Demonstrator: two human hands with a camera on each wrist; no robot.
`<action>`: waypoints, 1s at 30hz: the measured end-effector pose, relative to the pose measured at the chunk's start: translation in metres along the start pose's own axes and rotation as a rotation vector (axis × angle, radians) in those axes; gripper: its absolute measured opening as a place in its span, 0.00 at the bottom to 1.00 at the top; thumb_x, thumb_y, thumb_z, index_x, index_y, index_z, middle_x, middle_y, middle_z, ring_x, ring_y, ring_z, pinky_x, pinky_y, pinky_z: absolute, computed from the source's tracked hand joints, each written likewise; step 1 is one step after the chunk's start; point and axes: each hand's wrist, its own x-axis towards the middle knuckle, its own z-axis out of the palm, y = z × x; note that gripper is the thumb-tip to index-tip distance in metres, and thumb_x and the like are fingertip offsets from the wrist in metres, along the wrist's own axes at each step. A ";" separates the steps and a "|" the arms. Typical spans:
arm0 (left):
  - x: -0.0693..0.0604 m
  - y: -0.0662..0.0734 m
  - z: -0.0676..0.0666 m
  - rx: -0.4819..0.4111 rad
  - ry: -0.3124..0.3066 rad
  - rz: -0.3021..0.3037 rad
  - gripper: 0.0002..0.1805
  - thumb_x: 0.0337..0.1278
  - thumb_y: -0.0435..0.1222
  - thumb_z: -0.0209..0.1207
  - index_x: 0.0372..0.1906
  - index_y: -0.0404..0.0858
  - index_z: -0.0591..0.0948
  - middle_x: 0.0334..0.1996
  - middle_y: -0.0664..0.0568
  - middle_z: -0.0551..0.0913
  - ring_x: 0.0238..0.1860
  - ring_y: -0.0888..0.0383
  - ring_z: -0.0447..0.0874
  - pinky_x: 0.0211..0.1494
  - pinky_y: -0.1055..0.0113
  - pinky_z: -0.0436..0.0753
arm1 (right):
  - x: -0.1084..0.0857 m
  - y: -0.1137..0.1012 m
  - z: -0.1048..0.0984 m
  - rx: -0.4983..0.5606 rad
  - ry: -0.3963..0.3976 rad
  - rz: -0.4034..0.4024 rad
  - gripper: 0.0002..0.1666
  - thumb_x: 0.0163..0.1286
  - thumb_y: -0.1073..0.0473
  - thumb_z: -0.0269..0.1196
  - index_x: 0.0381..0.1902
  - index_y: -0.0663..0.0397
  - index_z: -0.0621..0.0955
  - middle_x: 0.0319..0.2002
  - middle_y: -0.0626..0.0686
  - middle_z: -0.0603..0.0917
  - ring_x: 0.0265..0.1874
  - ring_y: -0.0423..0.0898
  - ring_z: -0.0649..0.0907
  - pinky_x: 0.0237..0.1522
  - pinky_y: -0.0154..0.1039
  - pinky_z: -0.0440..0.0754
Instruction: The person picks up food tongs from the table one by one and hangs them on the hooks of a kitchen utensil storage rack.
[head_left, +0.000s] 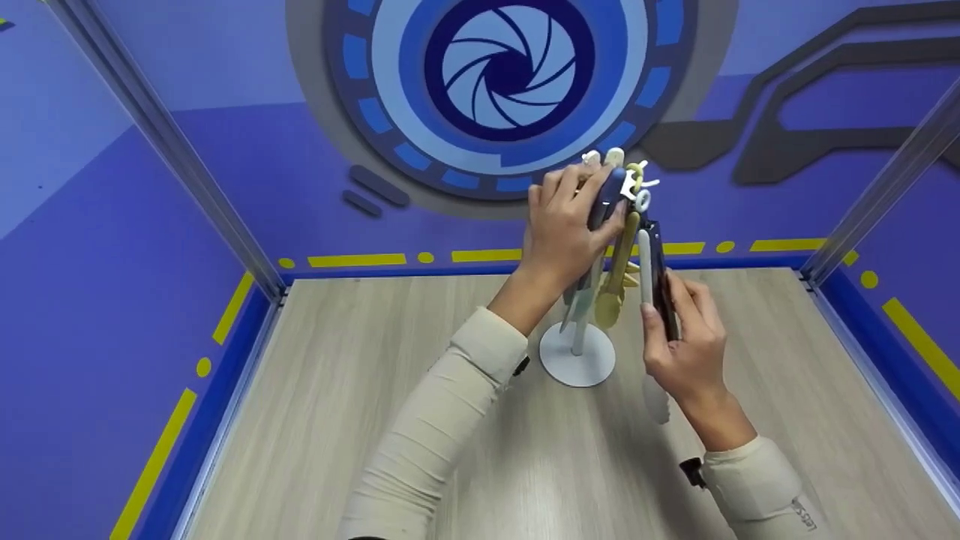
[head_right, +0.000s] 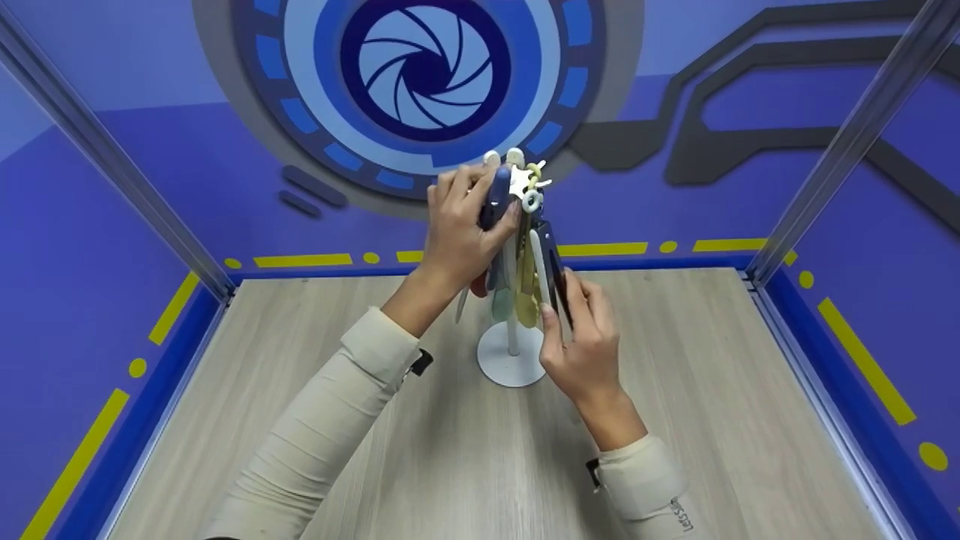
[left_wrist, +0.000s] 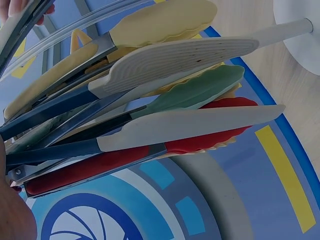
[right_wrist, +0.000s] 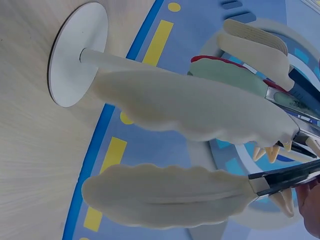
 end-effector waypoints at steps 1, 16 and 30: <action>0.000 0.000 0.000 -0.003 -0.001 0.001 0.28 0.74 0.56 0.59 0.73 0.52 0.80 0.65 0.57 0.82 0.63 0.57 0.74 0.59 0.61 0.73 | 0.000 0.000 0.001 -0.003 -0.001 -0.005 0.30 0.65 0.72 0.69 0.66 0.69 0.82 0.46 0.71 0.84 0.42 0.50 0.82 0.52 0.20 0.75; -0.001 0.001 0.000 -0.014 -0.010 0.005 0.29 0.72 0.55 0.60 0.73 0.51 0.80 0.65 0.56 0.82 0.65 0.56 0.74 0.59 0.61 0.73 | -0.003 0.004 0.007 -0.024 -0.048 0.034 0.31 0.68 0.72 0.68 0.69 0.65 0.80 0.47 0.68 0.83 0.40 0.49 0.81 0.46 0.20 0.75; -0.003 -0.004 -0.001 0.053 -0.043 0.044 0.38 0.62 0.52 0.69 0.76 0.51 0.75 0.70 0.55 0.78 0.69 0.55 0.71 0.61 0.59 0.73 | -0.003 0.009 0.030 -0.017 -0.052 0.086 0.30 0.71 0.74 0.66 0.71 0.65 0.79 0.46 0.68 0.85 0.36 0.55 0.86 0.49 0.13 0.73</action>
